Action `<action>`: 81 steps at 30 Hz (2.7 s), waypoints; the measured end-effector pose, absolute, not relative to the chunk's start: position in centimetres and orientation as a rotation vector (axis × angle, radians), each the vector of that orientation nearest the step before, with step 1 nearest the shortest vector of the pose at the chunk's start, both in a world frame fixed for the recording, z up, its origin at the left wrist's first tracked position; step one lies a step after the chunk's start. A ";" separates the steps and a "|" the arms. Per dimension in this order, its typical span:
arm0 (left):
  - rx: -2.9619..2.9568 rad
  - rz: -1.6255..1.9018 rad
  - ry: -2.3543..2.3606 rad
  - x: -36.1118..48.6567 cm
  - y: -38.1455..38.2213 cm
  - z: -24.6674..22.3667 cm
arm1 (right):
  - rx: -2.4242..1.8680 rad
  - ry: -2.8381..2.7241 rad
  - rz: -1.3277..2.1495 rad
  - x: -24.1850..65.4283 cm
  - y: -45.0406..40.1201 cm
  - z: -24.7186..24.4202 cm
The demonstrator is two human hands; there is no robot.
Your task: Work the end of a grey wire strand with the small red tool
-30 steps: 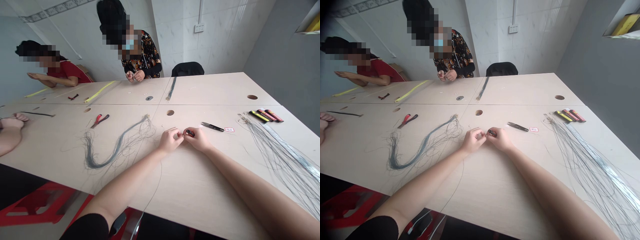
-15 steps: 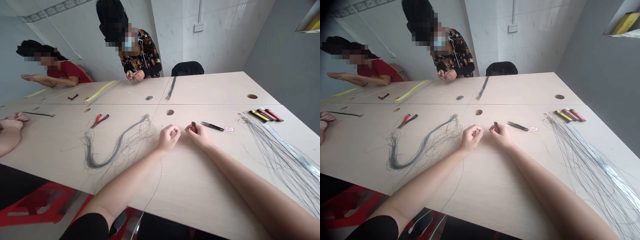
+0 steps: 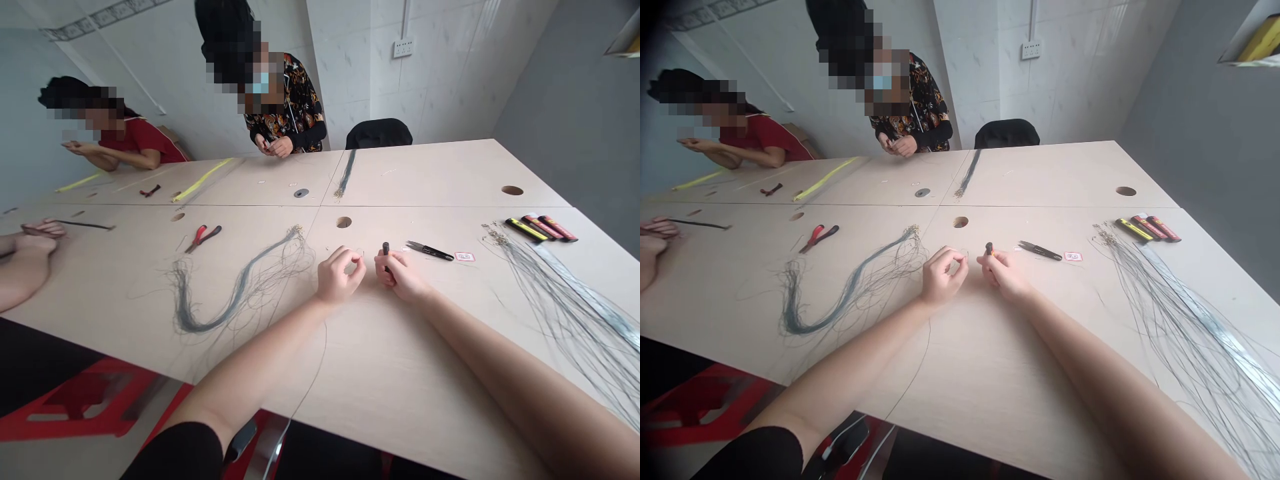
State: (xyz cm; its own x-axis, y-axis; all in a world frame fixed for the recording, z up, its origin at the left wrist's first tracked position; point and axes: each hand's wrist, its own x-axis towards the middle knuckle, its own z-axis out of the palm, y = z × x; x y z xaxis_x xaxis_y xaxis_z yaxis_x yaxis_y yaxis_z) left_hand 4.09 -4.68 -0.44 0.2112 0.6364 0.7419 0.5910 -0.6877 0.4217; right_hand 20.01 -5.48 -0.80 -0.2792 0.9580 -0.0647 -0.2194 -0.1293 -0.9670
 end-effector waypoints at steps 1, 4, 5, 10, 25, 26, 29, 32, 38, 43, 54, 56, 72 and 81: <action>2.428 1.520 1.209 4.1 -4.7 -0.4 | -0.965 -1.177 1.601 20.0 -5.5 -0.8; 2.447 1.543 1.187 4.1 -4.8 -0.4 | -0.956 -1.216 1.605 20.2 -5.6 -0.9; 2.441 1.551 1.182 4.1 -4.8 -0.4 | -0.948 -1.234 1.593 20.2 -5.5 -0.9; 2.369 1.591 1.154 4.3 -5.0 -0.1 | -0.986 -1.324 1.544 20.1 -5.5 -1.2; 2.345 1.529 1.150 4.7 -5.8 -0.4 | -1.049 -1.411 1.527 19.4 -5.8 -0.3; 2.342 1.538 1.146 4.7 -5.7 -0.4 | -1.050 -1.417 1.528 19.4 -5.8 -0.3; 2.350 1.561 1.116 4.7 -5.6 -0.4 | -1.041 -1.434 1.527 19.3 -5.9 -0.1; 2.363 1.550 1.112 4.7 -5.6 -0.4 | -1.040 -1.431 1.532 19.4 -5.9 -0.1; 2.372 1.507 1.136 4.7 -5.7 -0.5 | -1.023 -1.421 1.548 19.4 -5.7 -0.5; 2.367 1.529 1.111 4.6 -5.6 -0.4 | -1.018 -1.427 1.544 19.4 -5.7 -0.4; 2.354 1.517 1.117 4.6 -5.5 -0.5 | -1.017 -1.403 1.432 19.3 -6.0 -0.5; 2.345 1.519 1.128 4.5 -5.4 -0.5 | -1.022 -1.375 1.364 19.4 -6.0 -0.8; 2.370 1.480 1.121 4.5 -4.8 -0.9 | -1.185 -1.338 1.057 19.4 -6.0 -0.9; 2.399 1.461 1.098 4.5 -4.8 -1.0 | -1.186 -1.417 0.974 19.3 -6.1 -0.7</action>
